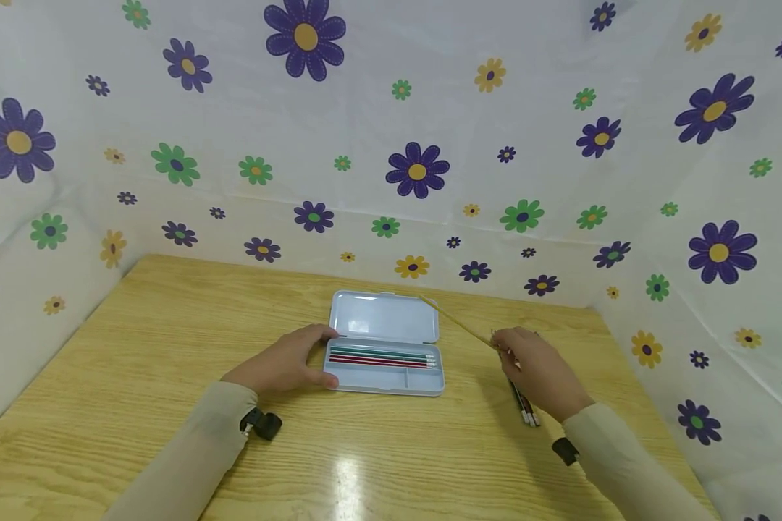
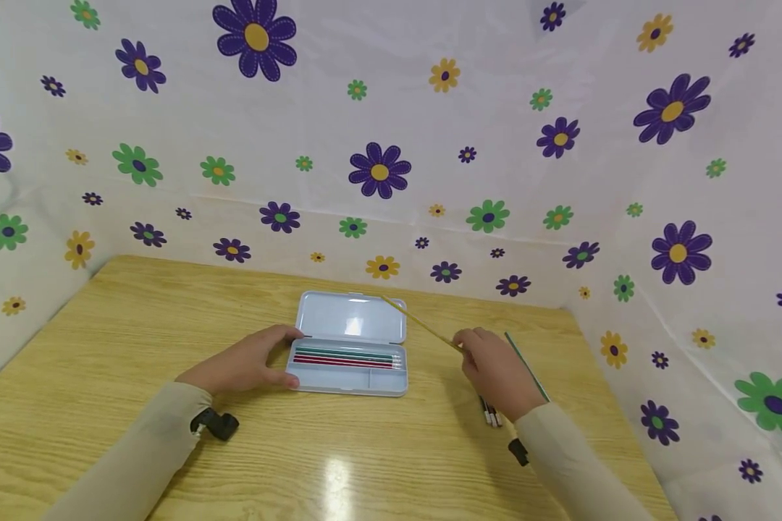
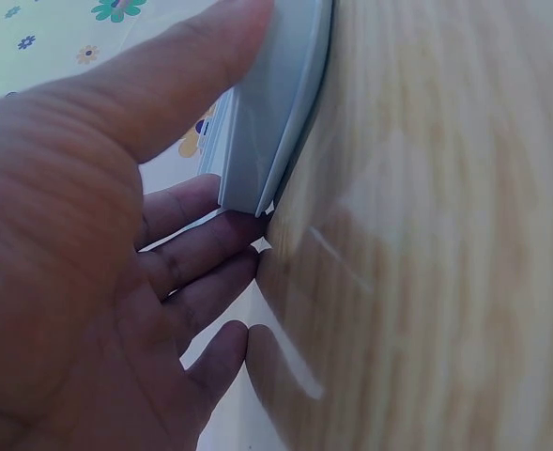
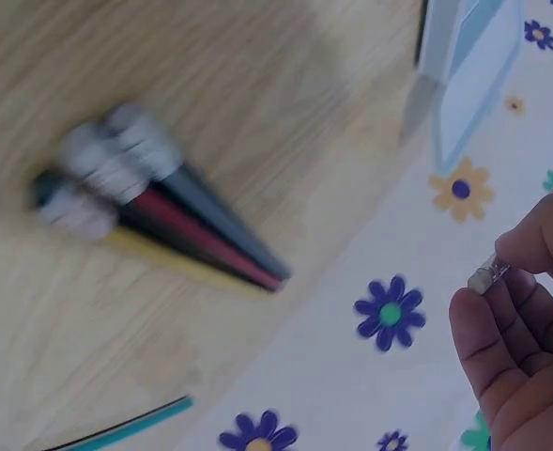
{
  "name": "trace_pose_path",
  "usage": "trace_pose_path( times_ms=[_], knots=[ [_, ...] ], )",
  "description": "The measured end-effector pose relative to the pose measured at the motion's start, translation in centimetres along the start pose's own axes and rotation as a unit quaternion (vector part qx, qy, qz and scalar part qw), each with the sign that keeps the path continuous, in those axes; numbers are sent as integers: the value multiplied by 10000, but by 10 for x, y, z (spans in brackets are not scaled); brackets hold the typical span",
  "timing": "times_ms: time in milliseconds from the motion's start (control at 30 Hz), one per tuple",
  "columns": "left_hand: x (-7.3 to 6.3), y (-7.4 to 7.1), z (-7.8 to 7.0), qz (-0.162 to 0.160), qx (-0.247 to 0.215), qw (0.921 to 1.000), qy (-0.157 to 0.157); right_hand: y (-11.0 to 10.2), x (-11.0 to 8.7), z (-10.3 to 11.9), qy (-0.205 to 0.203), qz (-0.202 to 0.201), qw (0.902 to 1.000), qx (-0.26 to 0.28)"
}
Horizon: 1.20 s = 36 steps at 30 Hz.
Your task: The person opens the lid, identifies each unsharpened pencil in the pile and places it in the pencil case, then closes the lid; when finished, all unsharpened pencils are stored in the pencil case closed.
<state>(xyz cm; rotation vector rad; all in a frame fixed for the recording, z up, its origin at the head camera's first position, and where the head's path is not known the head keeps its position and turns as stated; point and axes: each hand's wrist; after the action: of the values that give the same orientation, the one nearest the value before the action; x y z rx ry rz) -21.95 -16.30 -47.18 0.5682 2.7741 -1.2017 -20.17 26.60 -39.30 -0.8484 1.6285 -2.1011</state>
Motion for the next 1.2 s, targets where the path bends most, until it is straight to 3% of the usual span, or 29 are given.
trace_pose_path(
  times_ms=[367,933,1200],
  knots=[
    [-1,0,-1,8,-52,10000,11,27,46,34,-948,74,9954,-154],
    [-2,-1,-2,-42,-87,10000,13,50,69,42,-873,859,9924,-74],
    [0,0,0,-18,-81,10000,-29,60,75,45,-930,1013,9903,-208]
  ],
)
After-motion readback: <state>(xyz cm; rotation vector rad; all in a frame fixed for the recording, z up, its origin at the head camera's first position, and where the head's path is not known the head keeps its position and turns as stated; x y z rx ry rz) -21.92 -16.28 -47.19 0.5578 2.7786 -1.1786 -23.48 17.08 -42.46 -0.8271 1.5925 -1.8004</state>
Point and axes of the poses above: each hand's wrist, its own x-axis towards the middle knuckle, its own y-axis out of the palm, z = x × y, and after that the axes turned 9 degrees about -y, right-handed
